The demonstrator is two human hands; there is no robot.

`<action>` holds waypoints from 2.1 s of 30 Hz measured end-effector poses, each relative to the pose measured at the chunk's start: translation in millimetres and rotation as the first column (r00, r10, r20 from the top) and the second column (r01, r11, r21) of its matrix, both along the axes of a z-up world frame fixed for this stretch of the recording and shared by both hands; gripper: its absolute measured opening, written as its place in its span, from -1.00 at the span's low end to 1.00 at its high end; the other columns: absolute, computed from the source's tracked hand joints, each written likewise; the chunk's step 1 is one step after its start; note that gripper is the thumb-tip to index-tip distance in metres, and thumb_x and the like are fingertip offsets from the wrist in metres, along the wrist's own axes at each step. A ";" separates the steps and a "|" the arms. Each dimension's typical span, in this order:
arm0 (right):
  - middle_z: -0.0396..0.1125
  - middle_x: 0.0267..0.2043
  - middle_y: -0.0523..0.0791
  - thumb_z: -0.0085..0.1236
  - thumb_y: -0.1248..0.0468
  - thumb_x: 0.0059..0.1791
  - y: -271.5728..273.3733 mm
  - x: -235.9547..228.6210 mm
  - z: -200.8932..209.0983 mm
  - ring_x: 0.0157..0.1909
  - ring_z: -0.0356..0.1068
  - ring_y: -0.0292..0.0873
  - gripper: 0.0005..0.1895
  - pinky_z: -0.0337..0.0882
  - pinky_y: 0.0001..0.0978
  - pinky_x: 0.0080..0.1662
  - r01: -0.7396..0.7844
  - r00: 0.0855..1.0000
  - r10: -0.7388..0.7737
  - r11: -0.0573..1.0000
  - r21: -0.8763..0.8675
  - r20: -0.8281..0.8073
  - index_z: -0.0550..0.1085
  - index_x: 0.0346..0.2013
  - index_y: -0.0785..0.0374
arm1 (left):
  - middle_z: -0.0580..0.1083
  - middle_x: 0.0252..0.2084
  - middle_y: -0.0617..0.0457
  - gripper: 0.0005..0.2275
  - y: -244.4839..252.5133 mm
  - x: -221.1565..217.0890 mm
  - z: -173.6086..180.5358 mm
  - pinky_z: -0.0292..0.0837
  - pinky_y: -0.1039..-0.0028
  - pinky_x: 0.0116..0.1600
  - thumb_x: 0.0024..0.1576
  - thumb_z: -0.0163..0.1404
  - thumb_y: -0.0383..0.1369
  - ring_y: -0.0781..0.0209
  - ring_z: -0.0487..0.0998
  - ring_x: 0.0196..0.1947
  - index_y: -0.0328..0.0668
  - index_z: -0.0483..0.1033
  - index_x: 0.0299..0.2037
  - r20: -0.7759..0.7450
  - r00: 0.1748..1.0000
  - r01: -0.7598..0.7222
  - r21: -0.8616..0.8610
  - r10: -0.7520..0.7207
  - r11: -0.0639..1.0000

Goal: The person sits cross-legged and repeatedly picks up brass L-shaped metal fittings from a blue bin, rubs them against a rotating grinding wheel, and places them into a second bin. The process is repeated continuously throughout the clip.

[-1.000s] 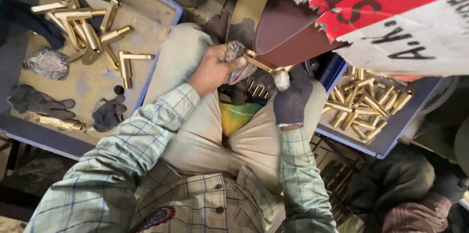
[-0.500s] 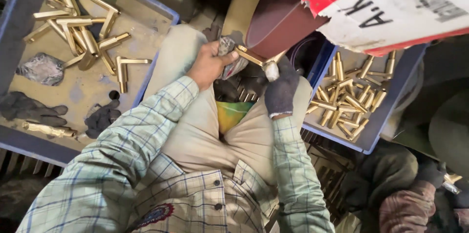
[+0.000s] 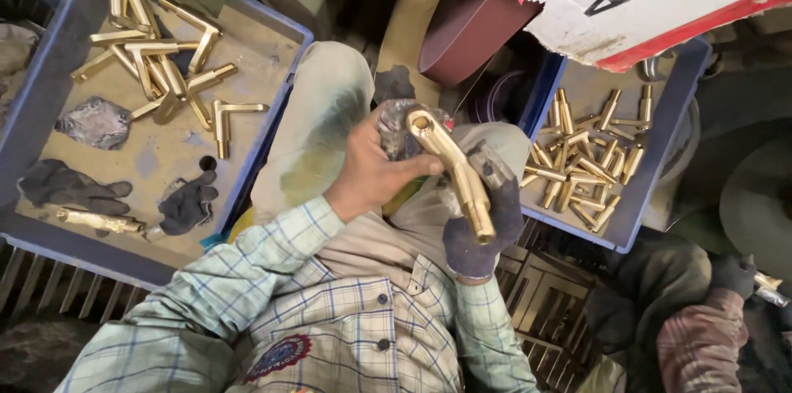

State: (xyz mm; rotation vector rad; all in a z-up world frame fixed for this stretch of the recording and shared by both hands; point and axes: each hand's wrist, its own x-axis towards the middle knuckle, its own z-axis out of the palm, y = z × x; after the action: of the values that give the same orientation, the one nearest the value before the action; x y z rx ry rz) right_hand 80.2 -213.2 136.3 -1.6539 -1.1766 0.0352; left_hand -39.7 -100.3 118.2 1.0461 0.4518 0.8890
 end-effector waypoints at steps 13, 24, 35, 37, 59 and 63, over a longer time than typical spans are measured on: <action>0.48 0.10 0.00 0.36 0.19 0.01 -17.2 -10.0 -15.9 0.16 0.52 -0.10 -0.44 0.55 -0.28 0.20 0.022 0.944 -0.061 0.992 -0.123 -0.323 0.42 0.21 0.42 | 0.57 0.08 0.02 -0.72 0.8 -7.2 -8.5 0.51 0.46 0.24 0.24 0.12 -0.51 0.33 0.58 0.09 -0.35 0.46 0.14 -0.061 0.997 0.044 -0.010 -0.045 0.999; 0.48 -0.04 -0.01 0.31 0.26 0.02 -16.5 7.3 -0.4 0.03 0.53 -0.14 -0.55 0.55 -0.34 0.02 0.019 1.000 -0.015 0.956 -0.292 0.018 0.41 0.10 0.44 | 0.56 0.01 0.15 -0.68 27.6 -7.1 -28.4 0.44 0.62 -0.09 0.26 0.05 -0.49 0.49 0.49 -0.16 -0.23 0.42 0.22 -0.067 0.951 0.287 -0.162 -0.301 0.944; 0.38 0.13 0.09 0.09 0.24 0.07 6.0 22.0 -61.8 0.15 0.45 0.06 -0.60 0.50 -0.03 0.17 -0.077 -0.116 0.137 0.986 0.146 -0.984 0.37 0.14 0.41 | 0.61 -0.11 0.18 -0.77 74.1 29.2 -88.1 0.25 0.68 -0.46 0.28 0.01 -0.44 0.58 0.36 -0.46 -0.22 0.49 0.12 -0.137 0.840 0.463 -0.326 -0.526 0.824; 0.37 0.15 0.06 0.08 0.21 0.08 9.6 24.0 -79.5 0.16 0.44 0.04 -0.58 0.46 -0.09 0.19 -0.095 -0.080 0.071 0.992 0.079 -0.994 0.36 0.17 0.37 | 0.62 -0.11 0.16 -0.79 79.9 35.4 -98.4 0.16 0.67 -0.51 0.29 -0.01 -0.41 0.58 0.32 -0.50 -0.24 0.51 0.10 -0.145 0.827 0.463 -0.370 -0.543 0.805; 0.41 0.05 0.01 0.18 0.20 0.03 46.1 31.0 -105.2 0.12 0.45 0.05 -0.60 0.46 -0.07 0.16 0.044 -0.150 -0.025 0.999 -0.032 -0.988 0.39 0.08 0.36 | 0.59 -0.33 0.02 -0.86 72.4 61.3 -151.2 0.19 0.53 -0.59 0.27 0.00 -0.36 0.39 0.40 -0.59 -0.28 0.50 -0.13 -0.202 0.930 0.069 -0.725 -0.307 0.686; 0.40 0.07 0.05 0.17 0.20 0.05 59.5 40.5 -112.5 0.11 0.44 0.08 -0.59 0.47 -0.04 0.17 0.071 -0.159 -0.048 0.996 -0.060 -0.986 0.37 0.08 0.39 | 0.52 -0.28 0.04 -0.89 68.7 71.4 -163.1 0.45 0.43 -0.32 0.27 0.03 -0.40 0.28 0.52 -0.39 -0.30 0.50 -0.14 -0.131 0.973 0.011 -0.792 -0.188 0.611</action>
State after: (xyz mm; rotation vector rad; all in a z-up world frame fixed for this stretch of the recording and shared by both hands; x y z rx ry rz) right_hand 120.8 -153.7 23.8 -1.0081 0.2499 1.1211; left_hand 31.7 -31.6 -44.9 0.3153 0.8574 0.3792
